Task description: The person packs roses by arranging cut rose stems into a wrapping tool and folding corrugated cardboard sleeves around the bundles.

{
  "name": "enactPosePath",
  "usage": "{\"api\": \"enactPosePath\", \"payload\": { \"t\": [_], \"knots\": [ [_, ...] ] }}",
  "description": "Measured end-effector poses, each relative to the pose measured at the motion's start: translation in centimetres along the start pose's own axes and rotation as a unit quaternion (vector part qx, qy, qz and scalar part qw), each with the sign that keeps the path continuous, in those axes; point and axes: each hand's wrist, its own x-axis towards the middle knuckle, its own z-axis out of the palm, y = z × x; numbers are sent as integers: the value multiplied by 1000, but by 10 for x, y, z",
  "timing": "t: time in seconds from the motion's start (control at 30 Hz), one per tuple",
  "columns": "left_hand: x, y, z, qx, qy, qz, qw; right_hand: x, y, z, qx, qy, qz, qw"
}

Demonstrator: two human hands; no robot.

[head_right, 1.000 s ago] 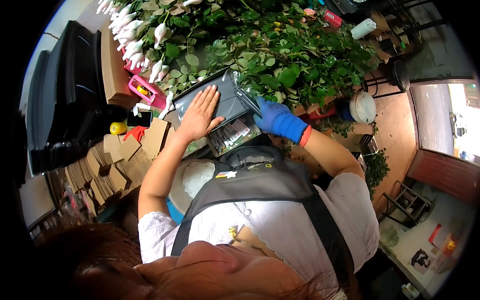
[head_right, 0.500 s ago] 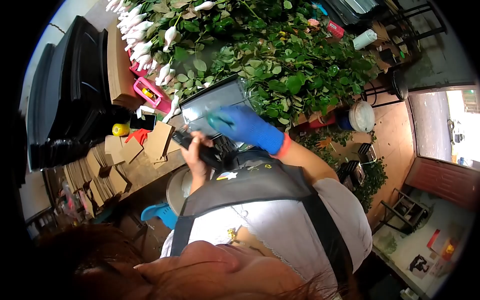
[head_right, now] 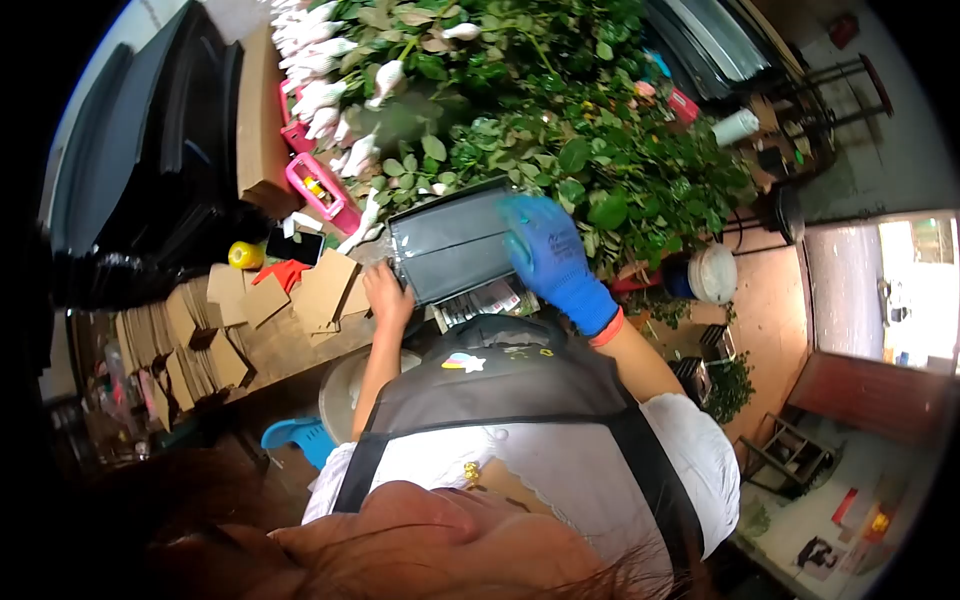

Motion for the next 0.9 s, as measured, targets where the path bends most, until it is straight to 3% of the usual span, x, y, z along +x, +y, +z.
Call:
{"api": "enactPosePath", "payload": {
  "t": [0.03,0.13,0.17,0.23,0.3,0.43,0.5,0.57,0.67,0.7,0.77,0.8,0.9],
  "knots": [
    [5,3,-3,-4,29,8,1000,9,-4,6,65,-5,-28,998],
    [31,1,-21,-97,151,22,984,-1,34,48,-59,-31,11,998],
    [44,-5,-27,-133,188,20,973,-9,54,55,-35,-55,72,995],
    [73,-11,-46,-231,226,-60,944,-14,51,37,-30,-54,129,990],
    [105,-33,-46,-183,253,-111,943,-10,31,17,16,-2,122,992],
    [164,-71,-47,-198,73,-209,955,-15,1,11,46,-25,100,994],
    [179,-85,-39,-238,57,-216,945,-10,-11,11,23,-30,60,997],
    [176,-69,-51,-209,121,-192,951,-8,-17,7,3,-36,58,998],
    [138,-45,-68,-194,23,-181,964,-9,-21,1,1,-25,51,998],
    [128,-57,-45,-201,23,-150,968,-7,-23,-4,9,-24,54,998],
    [116,-66,-21,-160,14,-177,971,-8,-27,-9,16,-24,52,998],
    [116,-52,-36,-72,24,-192,978,-4,-26,-8,13,-25,44,999],
    [119,-46,-58,47,-45,-127,990,2,-26,-17,1,-28,28,999]
  ]
}}
